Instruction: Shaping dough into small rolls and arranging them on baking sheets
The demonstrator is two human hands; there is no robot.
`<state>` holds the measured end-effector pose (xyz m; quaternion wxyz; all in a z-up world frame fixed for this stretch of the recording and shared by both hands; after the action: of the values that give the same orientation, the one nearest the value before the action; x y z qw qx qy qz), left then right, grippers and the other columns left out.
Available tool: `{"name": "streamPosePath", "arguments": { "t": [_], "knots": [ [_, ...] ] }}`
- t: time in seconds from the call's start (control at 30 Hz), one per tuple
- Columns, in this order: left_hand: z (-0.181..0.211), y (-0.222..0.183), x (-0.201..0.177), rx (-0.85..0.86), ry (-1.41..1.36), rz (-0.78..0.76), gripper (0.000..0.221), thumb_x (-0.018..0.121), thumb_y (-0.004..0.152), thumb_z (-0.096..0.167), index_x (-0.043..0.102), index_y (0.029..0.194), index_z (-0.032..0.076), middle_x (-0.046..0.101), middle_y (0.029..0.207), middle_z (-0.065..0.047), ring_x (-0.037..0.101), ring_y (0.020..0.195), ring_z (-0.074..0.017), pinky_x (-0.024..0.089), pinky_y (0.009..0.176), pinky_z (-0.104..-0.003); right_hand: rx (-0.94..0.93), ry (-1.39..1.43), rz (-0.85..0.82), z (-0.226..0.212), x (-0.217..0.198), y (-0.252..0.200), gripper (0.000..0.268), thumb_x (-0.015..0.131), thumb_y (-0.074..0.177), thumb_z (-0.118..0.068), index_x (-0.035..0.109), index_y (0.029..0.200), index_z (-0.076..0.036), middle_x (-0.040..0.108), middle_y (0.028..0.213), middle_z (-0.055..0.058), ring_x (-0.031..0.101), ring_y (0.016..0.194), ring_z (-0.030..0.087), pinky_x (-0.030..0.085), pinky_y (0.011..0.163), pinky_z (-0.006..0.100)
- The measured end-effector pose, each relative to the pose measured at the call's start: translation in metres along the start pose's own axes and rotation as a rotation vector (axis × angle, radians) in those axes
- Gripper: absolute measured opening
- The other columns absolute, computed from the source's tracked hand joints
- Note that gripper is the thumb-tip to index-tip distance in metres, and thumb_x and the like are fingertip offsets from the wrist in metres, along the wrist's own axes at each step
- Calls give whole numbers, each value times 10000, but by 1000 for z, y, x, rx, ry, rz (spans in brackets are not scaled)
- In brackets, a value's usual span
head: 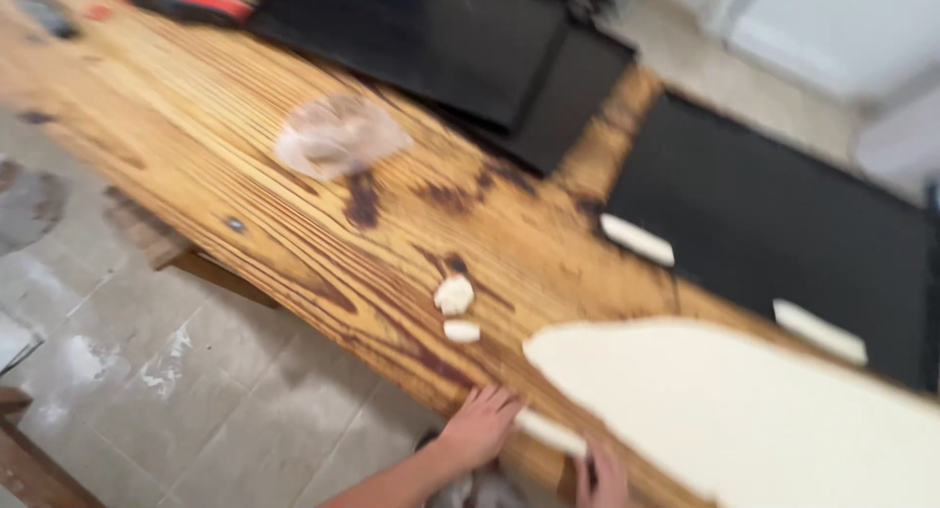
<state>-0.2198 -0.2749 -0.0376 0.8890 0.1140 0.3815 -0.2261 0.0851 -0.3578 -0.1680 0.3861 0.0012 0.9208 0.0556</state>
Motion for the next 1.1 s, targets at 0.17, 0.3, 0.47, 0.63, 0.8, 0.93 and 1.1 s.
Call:
{"name": "streamPosePath", "arguments": {
  "t": [0.17, 0.3, 0.47, 0.63, 0.8, 0.93, 1.1],
  "knots": [
    [34, 8, 37, 300, 333, 112, 341, 622, 958, 283, 696, 1238, 104, 636, 1336, -138, 528, 1300, -362, 387, 1040, -577, 250, 104, 177, -169, -68, 56, 366, 538, 1049, -164, 645, 1365, -14, 655, 1331, 245, 596, 1293, 370, 459, 1117, 487],
    [50, 10, 58, 323, 299, 65, 467, 651, 956, 322, 620, 1365, 100, 624, 1349, -138, 536, 1306, -338, 368, 1100, -562, 389, 713, 532, -147, -79, 58, 424, 403, 1146, -248, 559, 1335, 98, 626, 1323, 277, 561, 1320, 377, 455, 1155, 508],
    [59, 16, 67, 368, 432, 267, 557, 698, 898, 362, 559, 1393, 147, 578, 1255, -76, 534, 1223, -260, 363, 1078, -524, 327, 1012, 396, -150, -49, 96, 576, 293, 1099, -463, 496, 1447, -52, 635, 1380, 176, 579, 1343, 251, 427, 1172, 412],
    [57, 13, 75, 352, 383, 246, 386, 593, 950, 301, 628, 1306, 155, 592, 1272, -81, 560, 1227, -267, 400, 1057, -524, 342, 965, 249, -128, -10, 107, 532, 268, 1093, -424, 480, 1456, -97, 644, 1365, 152, 561, 1349, 197, 389, 1181, 367],
    [75, 1, 48, 360, 349, 266, 267, 528, 968, 223, 670, 1191, 179, 622, 1234, -80, 597, 1217, -274, 401, 1072, -534, 444, 812, 65, -151, 1, 69, 601, 165, 1114, -465, 516, 1440, -102, 613, 1415, 175, 419, 1487, 282, 198, 1275, 454],
    [80, -8, 41, 452, 259, 363, 208, 527, 971, 209, 689, 1083, 143, 642, 1191, -113, 621, 1164, -311, 439, 1009, -527, 186, 548, 97, -187, -13, 64, 599, 150, 1129, -361, 541, 1419, -11, 615, 1393, 193, 484, 1422, 285, 279, 1238, 403],
    [78, -13, 33, 428, 284, 544, 249, 479, 1005, 159, 705, 1102, 118, 676, 1131, -141, 656, 1146, -332, 444, 989, -517, -29, 545, 192, -183, -1, 76, 677, 316, 1056, -459, 249, 1542, 8, 444, 1526, 255, 302, 1520, 336, 150, 1279, 428]
  ]
}}
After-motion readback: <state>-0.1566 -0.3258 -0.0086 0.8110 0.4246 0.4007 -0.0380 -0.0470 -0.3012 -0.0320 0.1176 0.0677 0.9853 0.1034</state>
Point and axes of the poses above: each hand's wrist, its own y-axis towards the middle knuckle, its own x-axis out of the palm, z = x × y, the point moved 7 cm from there along y, towards the middle knuckle
